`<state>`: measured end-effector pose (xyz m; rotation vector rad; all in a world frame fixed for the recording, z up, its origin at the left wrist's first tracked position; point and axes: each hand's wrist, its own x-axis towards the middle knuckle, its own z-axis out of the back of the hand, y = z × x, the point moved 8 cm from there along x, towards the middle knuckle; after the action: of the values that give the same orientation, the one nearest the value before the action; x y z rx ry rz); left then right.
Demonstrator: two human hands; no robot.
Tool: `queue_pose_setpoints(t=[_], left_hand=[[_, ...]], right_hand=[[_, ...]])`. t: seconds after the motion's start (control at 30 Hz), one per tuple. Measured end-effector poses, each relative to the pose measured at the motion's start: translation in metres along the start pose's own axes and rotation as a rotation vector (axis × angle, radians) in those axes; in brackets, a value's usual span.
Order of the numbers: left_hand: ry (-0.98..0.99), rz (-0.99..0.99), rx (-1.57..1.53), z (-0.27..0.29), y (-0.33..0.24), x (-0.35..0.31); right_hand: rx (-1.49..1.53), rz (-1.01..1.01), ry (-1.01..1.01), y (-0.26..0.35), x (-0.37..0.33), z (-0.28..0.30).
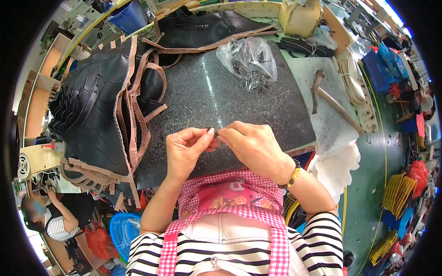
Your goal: The person is assembling a black shoe by hand. They repeatedly pick up small metal fasteners, place them into pre-cut slots on the shoe's upper, and hammer them into place using a small hammer. The process involves precise alignment of the fasteners and careful striking to secure them.
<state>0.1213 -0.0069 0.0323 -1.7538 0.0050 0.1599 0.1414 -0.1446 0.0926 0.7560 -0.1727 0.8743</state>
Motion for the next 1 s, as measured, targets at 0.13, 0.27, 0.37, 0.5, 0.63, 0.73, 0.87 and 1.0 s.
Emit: queue_pose_setpoints(t=[0.13, 0.27, 0.37, 0.5, 0.63, 0.73, 0.87, 1.0], left_hand=[[-0.026, -0.014, 0.064, 0.001, -0.001, -0.009], [-0.053, 0.006, 0.045, 0.004, 0.0, -0.012], [-0.084, 0.008, 0.041, 0.007, 0.003, -0.015], [-0.109, 0.05, 0.007, 0.009, 0.005, -0.015], [-0.09, 0.078, 0.012, 0.01, 0.008, -0.014], [-0.094, 0.06, 0.056, 0.008, 0.007, -0.014], [-0.074, 0.065, 0.076, 0.005, 0.003, -0.016], [-0.075, 0.057, 0.078, 0.003, 0.0, -0.017]], right_hand=[[-0.15, 0.115, 0.144, 0.013, 0.003, -0.005], [-0.205, 0.164, 0.187, 0.017, 0.006, -0.014], [-0.179, 0.151, 0.095, 0.019, 0.003, -0.017], [-0.036, 0.052, -0.007, 0.01, 0.0, -0.013], [0.06, 0.011, 0.049, 0.005, -0.001, -0.01], [0.056, 0.03, 0.187, 0.002, 0.002, -0.013], [0.133, 0.07, 0.279, -0.001, 0.012, -0.008], [0.118, 0.068, 0.326, 0.002, 0.014, -0.008]])
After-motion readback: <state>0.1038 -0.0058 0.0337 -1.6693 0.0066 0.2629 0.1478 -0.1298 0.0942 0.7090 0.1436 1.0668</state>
